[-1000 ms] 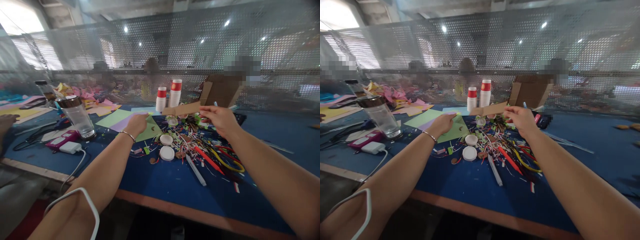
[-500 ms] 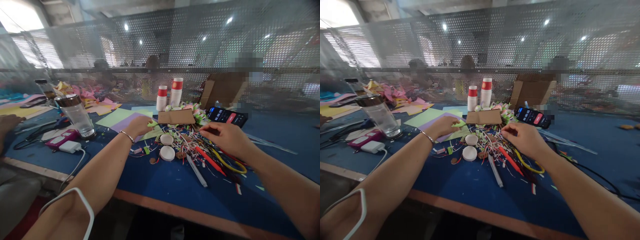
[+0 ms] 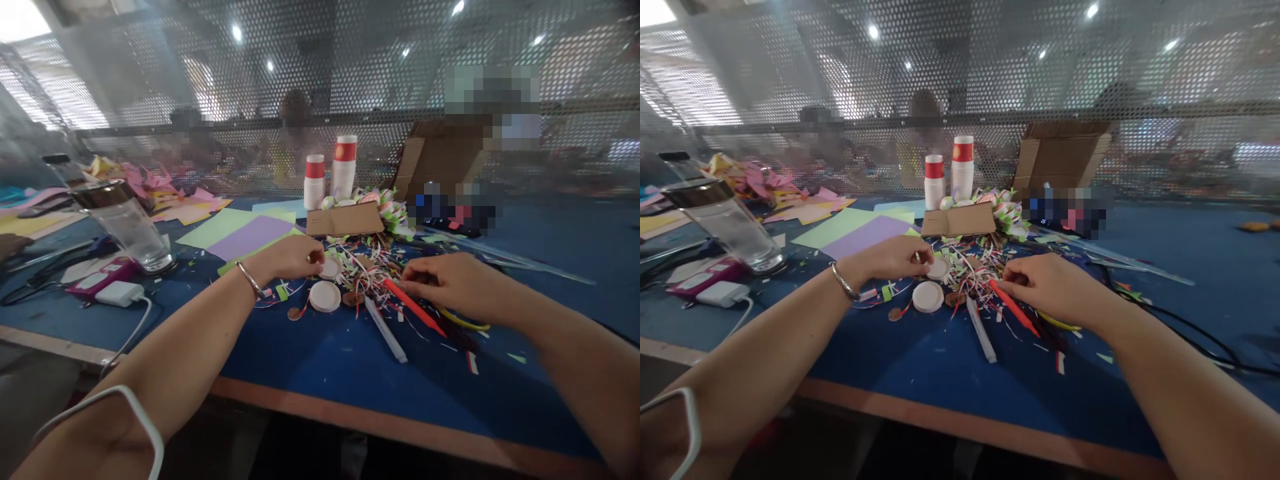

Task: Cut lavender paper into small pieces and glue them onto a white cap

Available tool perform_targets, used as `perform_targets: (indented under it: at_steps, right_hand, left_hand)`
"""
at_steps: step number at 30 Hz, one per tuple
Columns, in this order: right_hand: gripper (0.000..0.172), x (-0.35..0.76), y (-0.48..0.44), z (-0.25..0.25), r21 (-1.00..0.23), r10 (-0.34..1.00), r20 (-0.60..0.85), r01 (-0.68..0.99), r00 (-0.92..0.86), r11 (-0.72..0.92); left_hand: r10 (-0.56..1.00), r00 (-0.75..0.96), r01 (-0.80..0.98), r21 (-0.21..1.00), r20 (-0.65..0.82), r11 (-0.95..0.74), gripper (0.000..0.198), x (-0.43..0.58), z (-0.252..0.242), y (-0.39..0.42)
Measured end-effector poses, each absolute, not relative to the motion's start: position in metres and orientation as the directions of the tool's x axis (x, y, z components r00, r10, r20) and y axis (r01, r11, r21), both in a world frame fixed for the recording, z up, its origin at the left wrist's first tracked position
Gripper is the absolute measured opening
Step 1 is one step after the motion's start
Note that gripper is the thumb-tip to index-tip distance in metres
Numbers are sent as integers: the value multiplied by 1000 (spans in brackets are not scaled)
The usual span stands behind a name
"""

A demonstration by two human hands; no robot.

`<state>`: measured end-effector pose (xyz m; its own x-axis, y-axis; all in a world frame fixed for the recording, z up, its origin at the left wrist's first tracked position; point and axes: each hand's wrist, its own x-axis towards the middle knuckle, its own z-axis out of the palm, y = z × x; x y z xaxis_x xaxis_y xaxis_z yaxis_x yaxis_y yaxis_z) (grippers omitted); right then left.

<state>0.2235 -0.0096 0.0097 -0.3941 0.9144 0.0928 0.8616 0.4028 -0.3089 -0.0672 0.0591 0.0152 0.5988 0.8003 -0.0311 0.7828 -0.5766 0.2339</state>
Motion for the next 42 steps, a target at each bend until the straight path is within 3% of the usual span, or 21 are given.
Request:
perform_targets:
  at_steps: [5,13,17,22,27,30,33,36,42]
  right_hand:
    - [22,218,-16,8,-261,927,4,894,-375,363]
    - [9,215,-17,8,-248,931,-37,906,-362,343]
    - [12,213,-19,8,-255,928,-20,900,-371,354]
    - [24,197,-31,18,-251,900,1,871,-435,422]
    - [21,178,-44,18,-321,840,-36,802,-541,503]
    - [15,175,-45,13,-297,835,-59,809,-546,508]
    - [11,177,-44,12,-264,847,-76,830,-526,492]
    - [9,178,-43,13,-245,859,-88,847,-504,472]
    - [16,184,-39,17,-228,876,-14,855,-482,466]
  left_hand:
    - [840,543,804,272,25,-528,17,-64,10,63]
    - [889,440,831,318,126,-457,28,-67,18,63]
    - [926,342,877,299,160,-376,26,-87,28,68]
    - [935,353,870,356,34,-341,29,-95,28,70]
    - [870,466,847,203,162,-491,32,-76,30,51]
    - [768,637,737,241,67,-632,51,-63,36,30]
    - [643,757,651,227,-115,-725,46,-56,42,13]
    - [658,734,679,168,-166,-715,34,-61,49,6]
    - [725,658,745,32,-206,-667,34,-75,58,12]
